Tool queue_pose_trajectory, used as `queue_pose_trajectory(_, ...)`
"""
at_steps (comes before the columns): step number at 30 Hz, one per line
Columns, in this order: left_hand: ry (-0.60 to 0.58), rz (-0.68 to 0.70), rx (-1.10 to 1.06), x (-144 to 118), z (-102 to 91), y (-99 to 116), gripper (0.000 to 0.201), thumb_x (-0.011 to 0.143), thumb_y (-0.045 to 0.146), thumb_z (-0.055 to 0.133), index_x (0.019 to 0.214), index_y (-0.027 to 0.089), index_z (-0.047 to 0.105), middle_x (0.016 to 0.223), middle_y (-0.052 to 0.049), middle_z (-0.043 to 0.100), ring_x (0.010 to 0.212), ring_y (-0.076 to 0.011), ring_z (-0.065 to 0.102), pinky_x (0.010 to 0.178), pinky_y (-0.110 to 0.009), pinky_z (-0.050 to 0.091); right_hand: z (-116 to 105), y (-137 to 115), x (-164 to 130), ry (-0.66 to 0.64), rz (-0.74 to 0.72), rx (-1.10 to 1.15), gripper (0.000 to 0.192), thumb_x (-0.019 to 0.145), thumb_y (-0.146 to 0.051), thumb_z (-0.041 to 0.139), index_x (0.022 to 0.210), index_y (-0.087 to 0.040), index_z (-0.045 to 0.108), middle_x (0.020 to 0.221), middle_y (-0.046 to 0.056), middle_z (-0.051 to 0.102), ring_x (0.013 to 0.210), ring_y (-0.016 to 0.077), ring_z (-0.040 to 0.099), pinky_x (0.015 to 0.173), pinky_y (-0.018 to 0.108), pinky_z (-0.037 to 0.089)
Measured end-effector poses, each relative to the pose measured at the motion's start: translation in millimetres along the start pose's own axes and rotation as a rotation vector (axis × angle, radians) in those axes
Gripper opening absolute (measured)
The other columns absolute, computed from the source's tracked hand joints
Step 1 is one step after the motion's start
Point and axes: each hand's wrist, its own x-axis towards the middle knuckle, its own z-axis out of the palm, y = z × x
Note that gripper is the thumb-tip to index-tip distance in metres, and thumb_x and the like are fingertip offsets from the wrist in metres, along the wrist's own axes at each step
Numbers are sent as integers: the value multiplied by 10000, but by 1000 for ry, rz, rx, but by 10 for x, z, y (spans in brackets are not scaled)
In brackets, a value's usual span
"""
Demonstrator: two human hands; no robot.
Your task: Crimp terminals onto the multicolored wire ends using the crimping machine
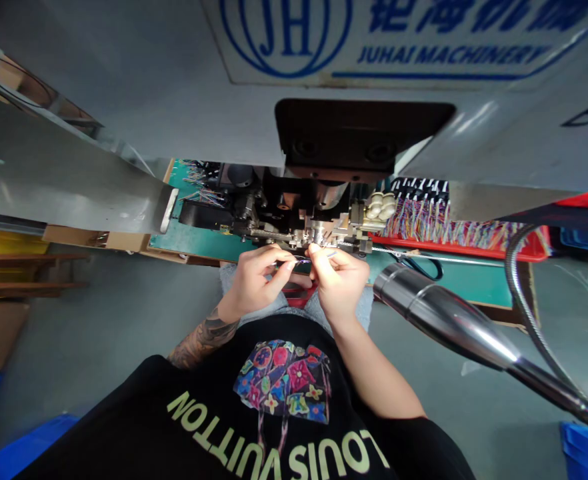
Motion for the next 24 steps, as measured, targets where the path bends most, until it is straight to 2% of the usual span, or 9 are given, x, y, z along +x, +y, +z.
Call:
queue_pose_trajectory(7,-6,29,7,18,-28,-32,135,1105,164,683,1009,194,772,943,-50,831,834,-163,767,762,-296,620,-27,5,-3,-26,20,-6,451,969,-483,891,640,-211,747,522,-9,575,477,122,455,476,307,357)
queue_pose_trajectory(9,-36,27,-8,30,-61,-41,150,1105,169,676,994,193,775,910,-42,816,803,-156,747,748,-290,602,-77,-15,21,-97,42,12,362,940,-472,919,720,-201,820,521,-10,596,458,121,467,464,296,369)
queue_pose_trajectory(12,-155,12,-49,48,-126,-50,162,1085,170,676,962,185,781,833,-24,773,694,-133,669,663,-269,537,-177,-80,69,-294,70,-11,263,904,-437,949,840,-188,897,562,18,663,462,132,514,466,296,427)
queue_pose_trajectory(14,-218,-3,-76,57,-160,-45,148,1063,164,684,954,179,783,804,-15,751,643,-121,617,610,-259,490,-227,-121,83,-398,55,-51,277,900,-433,958,797,-186,888,561,30,669,469,138,530,478,302,468)
queue_pose_trajectory(15,-228,-8,-85,61,-170,-37,143,1058,160,686,954,178,782,802,-13,750,637,-118,610,598,-256,478,-239,-133,80,-398,34,-66,299,904,-439,958,762,-189,873,550,28,658,467,137,524,479,303,479)
queue_pose_trajectory(17,-218,-12,-93,68,-176,-9,139,1062,153,686,962,177,779,826,-17,764,657,-120,630,609,-254,488,-232,-136,56,-300,-23,-83,337,916,-452,949,722,-198,842,533,15,631,461,134,506,464,298,472)
queue_pose_trajectory(21,-143,1,-43,74,-142,51,148,1092,145,669,987,184,766,893,-32,798,741,-137,702,688,-271,553,-130,-117,-7,1,-102,-121,347,938,-460,919,722,-214,804,563,5,628,487,141,494,447,298,420)
queue_pose_trajectory(24,-93,38,30,70,-109,60,137,1097,148,667,1002,192,754,907,-33,805,788,-154,734,738,-293,585,-62,-123,-12,98,-112,-117,367,938,-475,914,700,-229,781,539,-7,590,476,142,463,442,309,385)
